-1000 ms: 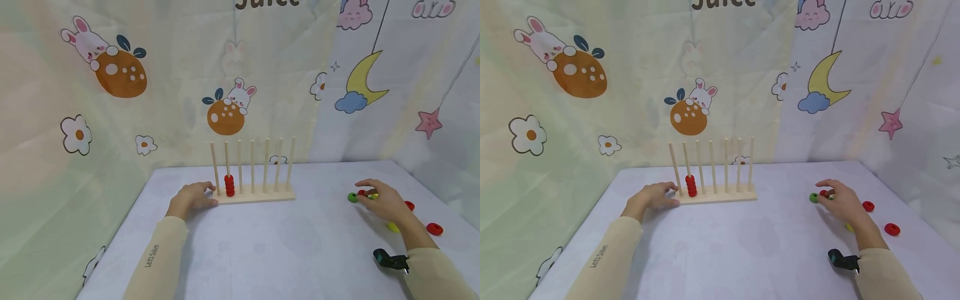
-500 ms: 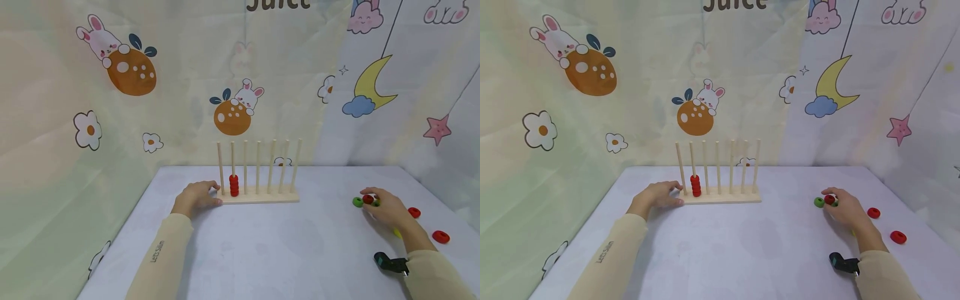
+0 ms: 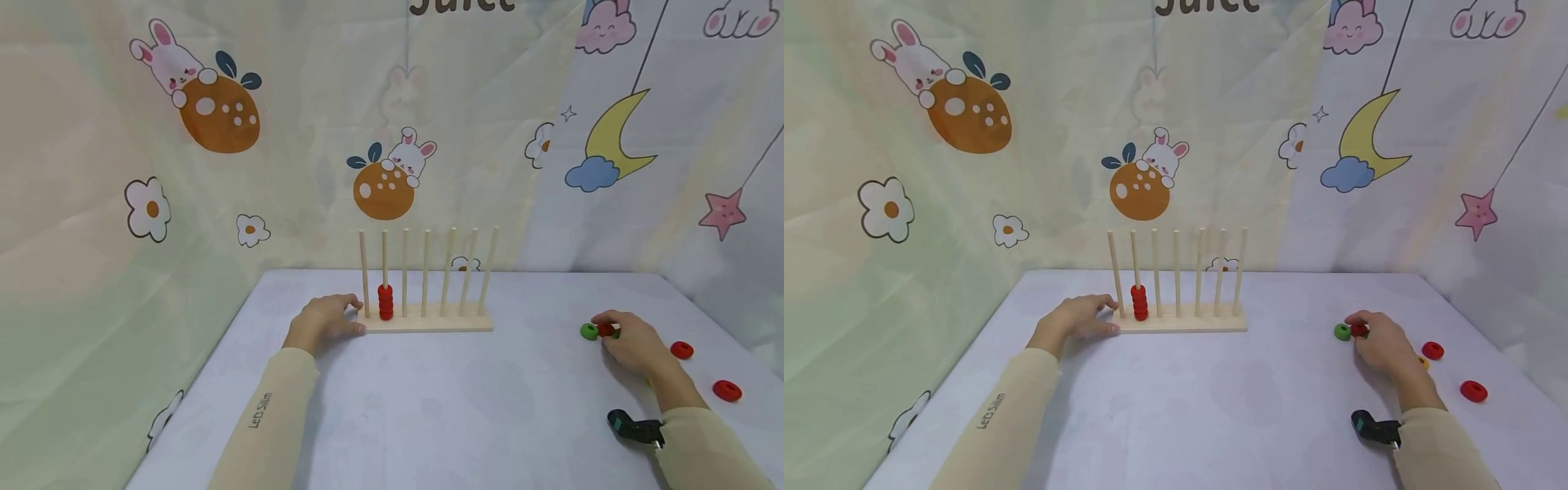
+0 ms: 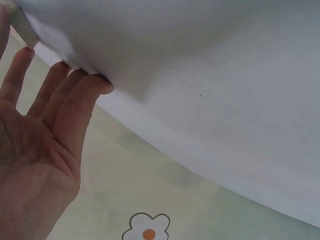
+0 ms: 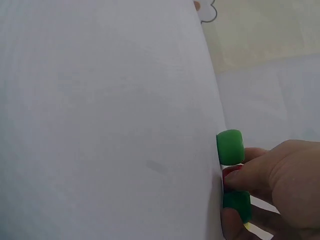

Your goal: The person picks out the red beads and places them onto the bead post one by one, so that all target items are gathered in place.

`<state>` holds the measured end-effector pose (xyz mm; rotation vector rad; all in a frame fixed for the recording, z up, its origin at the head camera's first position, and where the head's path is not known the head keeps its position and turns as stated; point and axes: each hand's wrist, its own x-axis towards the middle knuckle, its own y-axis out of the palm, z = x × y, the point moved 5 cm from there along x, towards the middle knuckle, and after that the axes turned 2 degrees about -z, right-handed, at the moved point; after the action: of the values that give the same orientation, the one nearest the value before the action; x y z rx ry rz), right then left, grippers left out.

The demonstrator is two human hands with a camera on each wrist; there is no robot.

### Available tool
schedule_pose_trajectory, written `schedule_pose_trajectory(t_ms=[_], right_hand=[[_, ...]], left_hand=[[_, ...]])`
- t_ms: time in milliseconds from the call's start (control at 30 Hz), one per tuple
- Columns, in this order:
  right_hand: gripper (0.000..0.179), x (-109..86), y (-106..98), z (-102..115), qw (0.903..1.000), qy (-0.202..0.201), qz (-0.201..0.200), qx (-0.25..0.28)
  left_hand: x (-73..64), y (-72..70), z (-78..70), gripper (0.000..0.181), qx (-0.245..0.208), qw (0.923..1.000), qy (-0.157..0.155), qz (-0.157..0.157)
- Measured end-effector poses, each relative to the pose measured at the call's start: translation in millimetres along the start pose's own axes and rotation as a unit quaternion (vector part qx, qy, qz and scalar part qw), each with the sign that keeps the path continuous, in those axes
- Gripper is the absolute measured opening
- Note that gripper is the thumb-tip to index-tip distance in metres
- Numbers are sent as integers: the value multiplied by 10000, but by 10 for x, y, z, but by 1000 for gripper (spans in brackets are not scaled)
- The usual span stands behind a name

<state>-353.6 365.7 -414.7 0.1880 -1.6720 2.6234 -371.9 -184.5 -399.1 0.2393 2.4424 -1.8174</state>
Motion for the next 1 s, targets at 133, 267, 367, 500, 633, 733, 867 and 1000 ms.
schedule_pose_trajectory(t_ms=[133, 267, 367, 500, 633, 733, 867, 1000], right_hand=[[37, -6, 18, -1, 9996, -174, -170, -141], [39, -29, 9, -6, 9996, -61, -240, -149], [41, -49, -17, 6, 9990, 80, -442, 16], [40, -74, -79, 57, 9949, 180, -948, 293], [38, -107, -153, 124, 9903, 120, -1322, 401], [37, -131, -198, 182, 9876, -57, -1512, 423], [34, -137, -228, 291, 9838, -353, -1714, 397], [34, -116, -221, 403, 9828, -478, -1736, 412]], left_hand=[[3, -2, -17, 56, 17, 10000, -19, -5], [5, 11, -26, 58, -29, 10000, 4, 6], [5, 21, -20, 58, -24, 10000, 24, 22], [0, 24, -2, 57, 32, 10000, 56, 27], [1, 23, 11, 57, 11, 10000, 34, -1], [0, 16, 12, 58, -20, 10000, -8, -37], [4, 19, 13, 59, -37, 10000, -11, -48], [0, 45, 39, 60, -85, 9999, -35, -64]])
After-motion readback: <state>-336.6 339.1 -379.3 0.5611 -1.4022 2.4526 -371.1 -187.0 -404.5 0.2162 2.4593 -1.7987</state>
